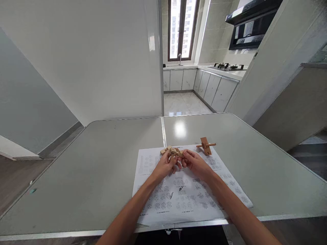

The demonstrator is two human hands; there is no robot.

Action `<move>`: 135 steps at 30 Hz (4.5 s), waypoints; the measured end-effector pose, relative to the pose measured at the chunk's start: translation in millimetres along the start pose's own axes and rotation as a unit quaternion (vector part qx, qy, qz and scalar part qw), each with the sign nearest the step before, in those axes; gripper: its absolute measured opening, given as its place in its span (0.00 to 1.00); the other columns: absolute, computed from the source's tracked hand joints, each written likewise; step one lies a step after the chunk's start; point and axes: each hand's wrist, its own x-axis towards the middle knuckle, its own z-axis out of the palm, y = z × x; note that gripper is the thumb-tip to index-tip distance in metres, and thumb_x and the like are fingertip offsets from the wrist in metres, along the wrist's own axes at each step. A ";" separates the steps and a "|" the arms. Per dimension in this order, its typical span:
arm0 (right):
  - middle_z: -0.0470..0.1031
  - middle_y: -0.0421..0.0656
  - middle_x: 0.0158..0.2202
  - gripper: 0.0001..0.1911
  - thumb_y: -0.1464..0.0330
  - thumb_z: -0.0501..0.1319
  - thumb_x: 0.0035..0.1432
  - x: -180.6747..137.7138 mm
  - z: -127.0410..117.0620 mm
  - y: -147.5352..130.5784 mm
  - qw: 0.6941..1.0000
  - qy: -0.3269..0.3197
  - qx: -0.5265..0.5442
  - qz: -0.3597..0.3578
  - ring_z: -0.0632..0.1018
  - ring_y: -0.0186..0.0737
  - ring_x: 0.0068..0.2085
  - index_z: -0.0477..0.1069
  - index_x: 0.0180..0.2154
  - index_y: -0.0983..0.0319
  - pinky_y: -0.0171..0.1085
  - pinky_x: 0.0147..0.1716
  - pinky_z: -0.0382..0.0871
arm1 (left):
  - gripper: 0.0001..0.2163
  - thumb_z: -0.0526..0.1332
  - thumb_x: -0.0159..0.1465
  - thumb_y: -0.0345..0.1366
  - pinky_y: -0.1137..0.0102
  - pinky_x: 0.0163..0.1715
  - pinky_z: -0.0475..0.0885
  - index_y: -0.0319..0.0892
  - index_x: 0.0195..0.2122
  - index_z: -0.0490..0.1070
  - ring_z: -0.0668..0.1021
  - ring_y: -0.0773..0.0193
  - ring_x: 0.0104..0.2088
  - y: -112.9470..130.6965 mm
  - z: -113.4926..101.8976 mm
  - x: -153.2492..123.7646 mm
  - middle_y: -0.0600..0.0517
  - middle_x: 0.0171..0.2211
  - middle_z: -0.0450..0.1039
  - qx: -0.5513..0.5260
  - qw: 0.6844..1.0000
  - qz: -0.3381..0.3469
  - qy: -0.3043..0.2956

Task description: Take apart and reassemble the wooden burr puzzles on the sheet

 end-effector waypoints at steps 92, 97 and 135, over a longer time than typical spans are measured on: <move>0.66 0.37 0.23 0.25 0.42 0.61 0.63 0.3 9.5 0.2 0.985 0.034 -0.163 -0.038 0.68 0.40 0.28 0.73 0.36 0.58 0.41 0.34 0.66 | 0.31 0.71 0.64 0.37 0.59 0.54 0.70 0.44 0.66 0.64 0.81 0.56 0.46 -2.9 -6.3 -1.6 0.45 0.46 0.79 -0.126 0.990 -0.006 -0.069; 0.64 0.37 0.24 0.26 0.41 0.63 0.59 1.8 7.0 2.2 0.983 0.058 -0.171 -0.039 0.67 0.39 0.27 0.74 0.36 0.58 0.40 0.31 0.64 | 0.28 0.71 0.62 0.31 0.58 0.56 0.71 0.47 0.63 0.69 0.80 0.53 0.51 -0.1 -5.1 -1.7 0.42 0.61 0.72 -0.167 0.983 -0.014 -0.074; 0.69 0.39 0.25 0.27 0.43 0.62 0.63 -2.7 9.6 -0.9 0.981 0.044 -0.189 -0.014 0.70 0.40 0.32 0.77 0.37 0.62 0.38 0.35 0.65 | 0.25 0.65 0.69 0.47 0.61 0.50 0.76 0.46 0.65 0.66 0.84 0.55 0.45 -5.4 -1.2 1.2 0.39 0.66 0.68 -0.107 0.993 0.008 -0.055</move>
